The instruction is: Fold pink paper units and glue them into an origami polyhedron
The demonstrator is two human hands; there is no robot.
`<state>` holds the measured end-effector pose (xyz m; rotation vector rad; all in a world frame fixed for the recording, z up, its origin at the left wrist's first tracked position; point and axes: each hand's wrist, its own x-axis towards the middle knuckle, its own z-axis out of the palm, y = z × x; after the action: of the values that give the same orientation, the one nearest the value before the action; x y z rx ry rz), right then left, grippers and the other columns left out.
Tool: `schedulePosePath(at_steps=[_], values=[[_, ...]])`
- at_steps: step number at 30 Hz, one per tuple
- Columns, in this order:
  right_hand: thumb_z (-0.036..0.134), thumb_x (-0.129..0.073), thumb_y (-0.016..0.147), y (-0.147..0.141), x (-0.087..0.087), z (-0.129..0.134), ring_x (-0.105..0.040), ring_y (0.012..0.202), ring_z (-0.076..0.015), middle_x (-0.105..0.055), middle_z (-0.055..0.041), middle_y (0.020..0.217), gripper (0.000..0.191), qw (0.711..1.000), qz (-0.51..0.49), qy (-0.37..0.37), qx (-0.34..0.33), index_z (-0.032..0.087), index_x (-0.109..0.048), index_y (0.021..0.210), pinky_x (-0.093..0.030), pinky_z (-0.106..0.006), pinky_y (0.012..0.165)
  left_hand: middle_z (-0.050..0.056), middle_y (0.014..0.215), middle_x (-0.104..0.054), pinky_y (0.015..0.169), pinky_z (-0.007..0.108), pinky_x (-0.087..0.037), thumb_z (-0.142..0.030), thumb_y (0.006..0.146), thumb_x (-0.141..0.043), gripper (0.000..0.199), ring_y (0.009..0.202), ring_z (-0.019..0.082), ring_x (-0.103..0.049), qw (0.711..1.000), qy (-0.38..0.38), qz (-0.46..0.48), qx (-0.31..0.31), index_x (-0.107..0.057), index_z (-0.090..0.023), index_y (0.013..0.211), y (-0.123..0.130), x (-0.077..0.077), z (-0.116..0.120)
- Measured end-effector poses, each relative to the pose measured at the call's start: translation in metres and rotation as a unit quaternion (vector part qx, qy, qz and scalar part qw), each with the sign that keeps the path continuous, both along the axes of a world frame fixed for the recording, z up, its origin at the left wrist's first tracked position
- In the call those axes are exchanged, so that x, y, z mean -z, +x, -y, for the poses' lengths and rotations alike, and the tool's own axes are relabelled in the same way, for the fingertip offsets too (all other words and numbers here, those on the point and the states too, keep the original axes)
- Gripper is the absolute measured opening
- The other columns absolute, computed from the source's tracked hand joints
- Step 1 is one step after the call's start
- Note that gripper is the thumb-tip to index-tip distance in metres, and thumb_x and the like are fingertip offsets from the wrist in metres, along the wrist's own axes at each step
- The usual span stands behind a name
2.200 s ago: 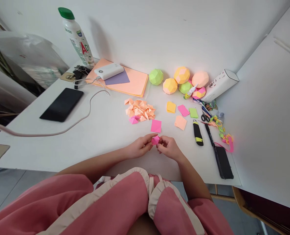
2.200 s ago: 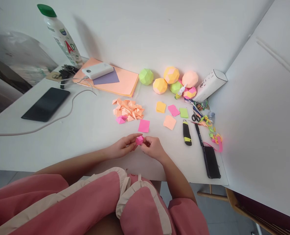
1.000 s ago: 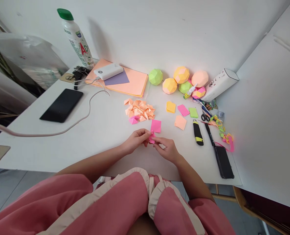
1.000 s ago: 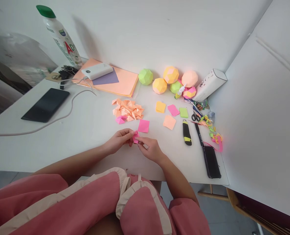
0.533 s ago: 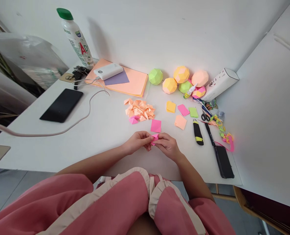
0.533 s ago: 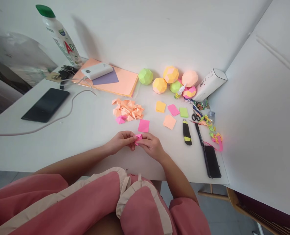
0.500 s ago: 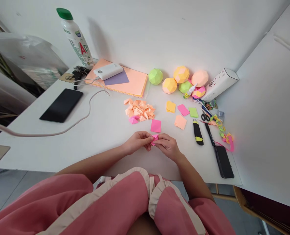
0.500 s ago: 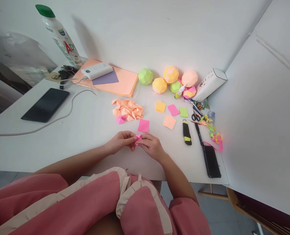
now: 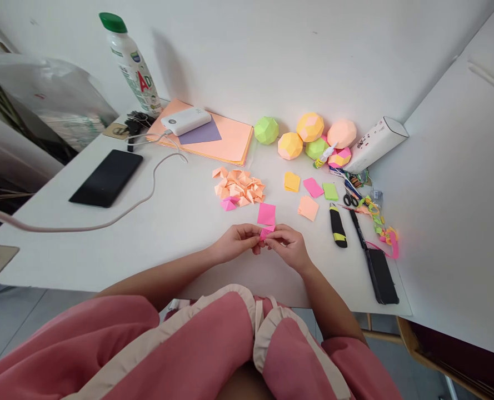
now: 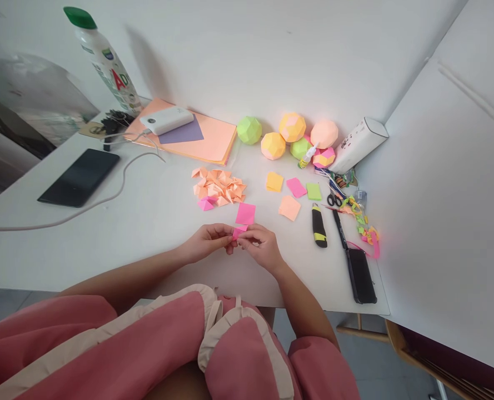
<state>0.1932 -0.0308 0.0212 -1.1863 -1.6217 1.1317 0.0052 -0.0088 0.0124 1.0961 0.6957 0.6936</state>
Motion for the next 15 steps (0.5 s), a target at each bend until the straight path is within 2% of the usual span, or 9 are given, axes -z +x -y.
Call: schedulePosePath(at_steps=[7,12,15], values=[[0.025,-0.068,0.075,-0.008,0.001,0.003,-0.059,0.055,-0.0102,-0.060,-0.0001,0.070,0.006,0.995,-0.079,-0.052,0.035,0.018,-0.068,0.075,-0.052,-0.027,0.055,0.005,0.077,-0.068,0.066,0.032,-0.050,-0.038,0.077,-0.062,0.026,0.063,0.013,-0.060,1.000,-0.012,-0.024,0.000,-0.063,-0.013,0.086,-0.001,-0.009,0.002],[0.027,-0.069,0.074,-0.013,0.001,0.006,-0.059,0.052,-0.0106,-0.062,0.0007,0.065,0.010,0.992,-0.084,-0.066,0.061,0.017,-0.065,0.072,-0.053,-0.028,0.054,0.003,0.070,-0.065,0.063,0.029,-0.048,-0.039,0.075,-0.065,0.026,0.059,0.012,-0.059,0.997,-0.002,-0.070,-0.018,-0.058,-0.014,0.076,0.000,-0.006,0.004],[0.029,-0.066,0.076,-0.014,-0.001,0.007,-0.059,0.051,-0.0108,-0.062,0.0014,0.062,0.013,0.989,-0.102,-0.086,0.069,0.017,-0.062,0.079,-0.054,-0.028,0.054,0.002,0.067,-0.063,0.060,0.029,-0.047,-0.041,0.075,-0.064,0.028,0.055,0.011,-0.058,0.997,-0.012,-0.067,-0.021,-0.057,-0.014,0.075,0.000,-0.004,0.003]])
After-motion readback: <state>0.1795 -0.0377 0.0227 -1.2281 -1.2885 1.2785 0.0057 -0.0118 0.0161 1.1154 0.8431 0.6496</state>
